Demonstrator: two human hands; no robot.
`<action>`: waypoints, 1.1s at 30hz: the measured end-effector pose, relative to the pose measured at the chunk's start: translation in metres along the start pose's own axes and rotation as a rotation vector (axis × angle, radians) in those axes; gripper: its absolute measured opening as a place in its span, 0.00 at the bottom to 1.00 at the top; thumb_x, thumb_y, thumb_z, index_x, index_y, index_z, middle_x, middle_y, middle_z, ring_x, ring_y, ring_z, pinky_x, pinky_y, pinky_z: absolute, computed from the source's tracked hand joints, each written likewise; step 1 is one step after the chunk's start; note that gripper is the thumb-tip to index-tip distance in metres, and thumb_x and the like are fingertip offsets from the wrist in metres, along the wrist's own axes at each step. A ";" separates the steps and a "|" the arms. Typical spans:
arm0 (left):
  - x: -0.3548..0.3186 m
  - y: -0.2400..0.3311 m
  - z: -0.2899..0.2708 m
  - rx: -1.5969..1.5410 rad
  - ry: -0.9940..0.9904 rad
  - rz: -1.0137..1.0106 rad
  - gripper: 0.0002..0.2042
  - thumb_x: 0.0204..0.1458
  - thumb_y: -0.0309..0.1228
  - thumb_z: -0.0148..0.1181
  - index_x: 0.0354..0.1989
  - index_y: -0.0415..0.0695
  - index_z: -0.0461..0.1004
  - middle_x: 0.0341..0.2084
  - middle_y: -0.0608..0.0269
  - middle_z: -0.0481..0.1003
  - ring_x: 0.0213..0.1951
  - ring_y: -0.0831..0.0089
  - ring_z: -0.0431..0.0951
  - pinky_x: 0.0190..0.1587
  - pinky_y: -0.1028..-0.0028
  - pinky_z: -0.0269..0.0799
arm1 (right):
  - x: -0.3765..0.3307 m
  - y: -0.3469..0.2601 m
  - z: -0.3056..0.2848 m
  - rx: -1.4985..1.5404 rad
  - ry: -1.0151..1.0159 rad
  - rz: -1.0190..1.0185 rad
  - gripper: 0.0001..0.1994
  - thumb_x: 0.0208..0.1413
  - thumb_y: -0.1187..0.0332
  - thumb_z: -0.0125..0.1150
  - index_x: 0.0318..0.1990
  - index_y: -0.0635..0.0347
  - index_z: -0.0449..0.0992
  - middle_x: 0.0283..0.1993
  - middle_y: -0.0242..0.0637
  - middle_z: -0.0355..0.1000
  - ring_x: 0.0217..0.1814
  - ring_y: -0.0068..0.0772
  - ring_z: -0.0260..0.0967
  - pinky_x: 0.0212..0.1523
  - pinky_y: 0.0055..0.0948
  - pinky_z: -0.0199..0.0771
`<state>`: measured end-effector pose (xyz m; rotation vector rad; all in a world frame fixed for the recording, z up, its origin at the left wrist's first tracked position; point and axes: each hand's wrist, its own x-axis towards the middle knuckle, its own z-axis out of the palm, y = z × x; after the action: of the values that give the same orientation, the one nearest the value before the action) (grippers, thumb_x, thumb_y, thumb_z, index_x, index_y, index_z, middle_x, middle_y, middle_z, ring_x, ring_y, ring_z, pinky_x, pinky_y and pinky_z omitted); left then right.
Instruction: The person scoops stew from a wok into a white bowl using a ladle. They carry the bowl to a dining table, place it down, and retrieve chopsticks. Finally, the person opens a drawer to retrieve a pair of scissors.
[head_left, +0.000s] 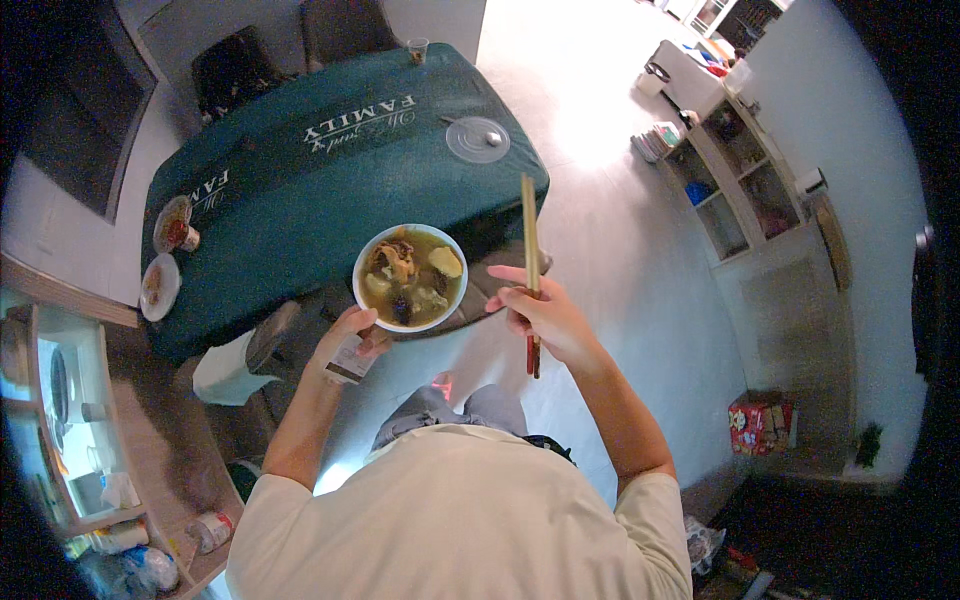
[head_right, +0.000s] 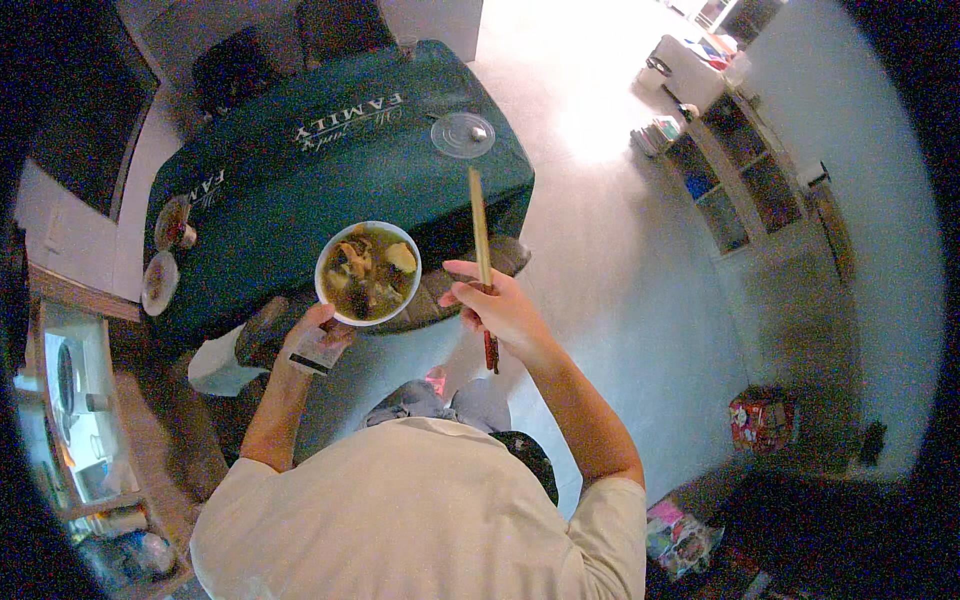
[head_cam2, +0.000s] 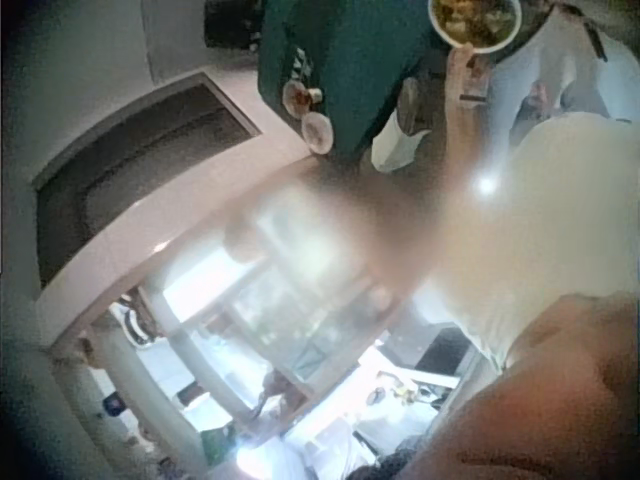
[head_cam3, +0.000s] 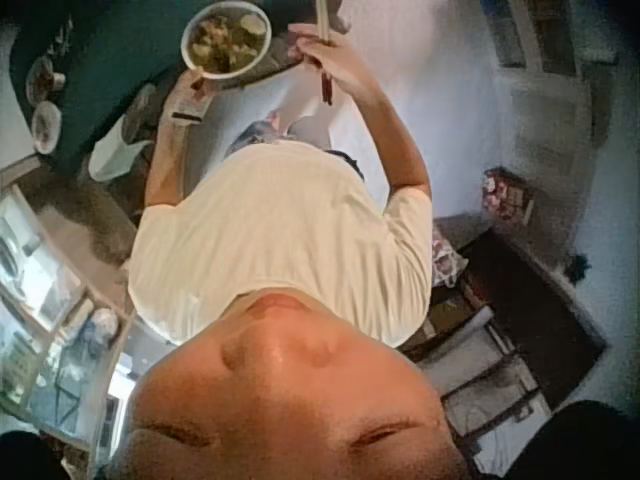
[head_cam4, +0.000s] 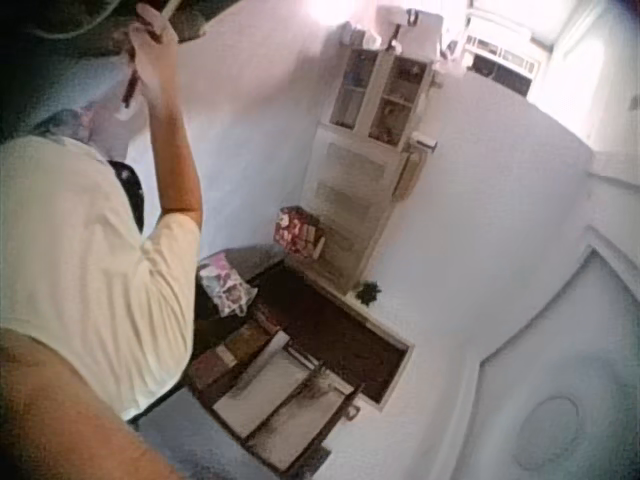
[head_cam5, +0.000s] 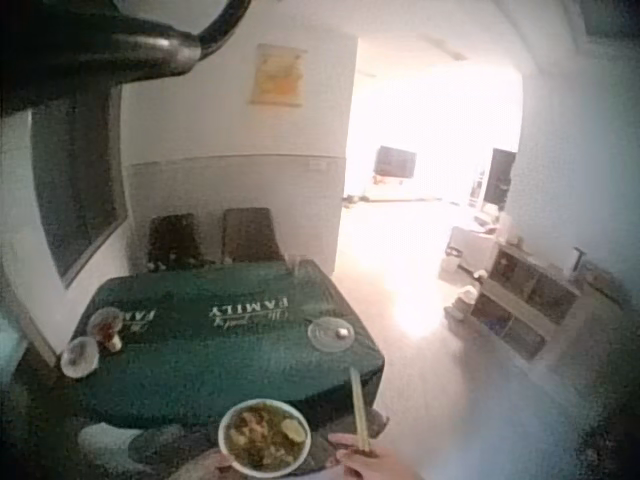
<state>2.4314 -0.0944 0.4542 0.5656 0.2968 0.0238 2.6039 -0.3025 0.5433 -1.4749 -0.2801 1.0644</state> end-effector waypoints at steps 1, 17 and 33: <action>0.019 0.001 0.001 -0.007 0.047 0.011 0.11 0.47 0.36 0.54 0.32 0.40 0.66 0.09 0.72 0.60 0.10 0.85 0.56 0.15 0.84 0.53 | 0.020 -0.009 -0.010 -0.034 -0.073 0.010 0.20 0.54 0.70 0.49 0.55 0.58 0.59 0.30 0.37 0.71 0.17 0.17 0.57 0.16 0.16 0.56; 0.210 -0.046 -0.001 -0.138 0.267 0.264 0.12 0.47 0.33 0.53 0.38 0.39 0.66 0.18 0.71 0.65 0.12 0.86 0.56 0.19 0.84 0.53 | 0.236 -0.017 -0.137 -0.157 -0.434 0.131 0.29 0.54 0.70 0.50 0.61 0.57 0.44 0.30 0.38 0.71 0.14 0.18 0.57 0.14 0.18 0.56; 0.301 -0.076 -0.096 -0.041 0.258 0.229 0.15 0.45 0.32 0.57 0.40 0.40 0.63 0.17 0.71 0.63 0.12 0.86 0.56 0.16 0.85 0.52 | 0.349 0.054 -0.172 -0.213 -0.385 0.145 0.30 0.53 0.72 0.52 0.61 0.59 0.44 0.24 0.33 0.68 0.13 0.17 0.56 0.12 0.18 0.55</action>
<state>2.6881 -0.0771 0.2551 0.5533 0.4805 0.3252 2.8994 -0.1806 0.3146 -1.4866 -0.5801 1.4741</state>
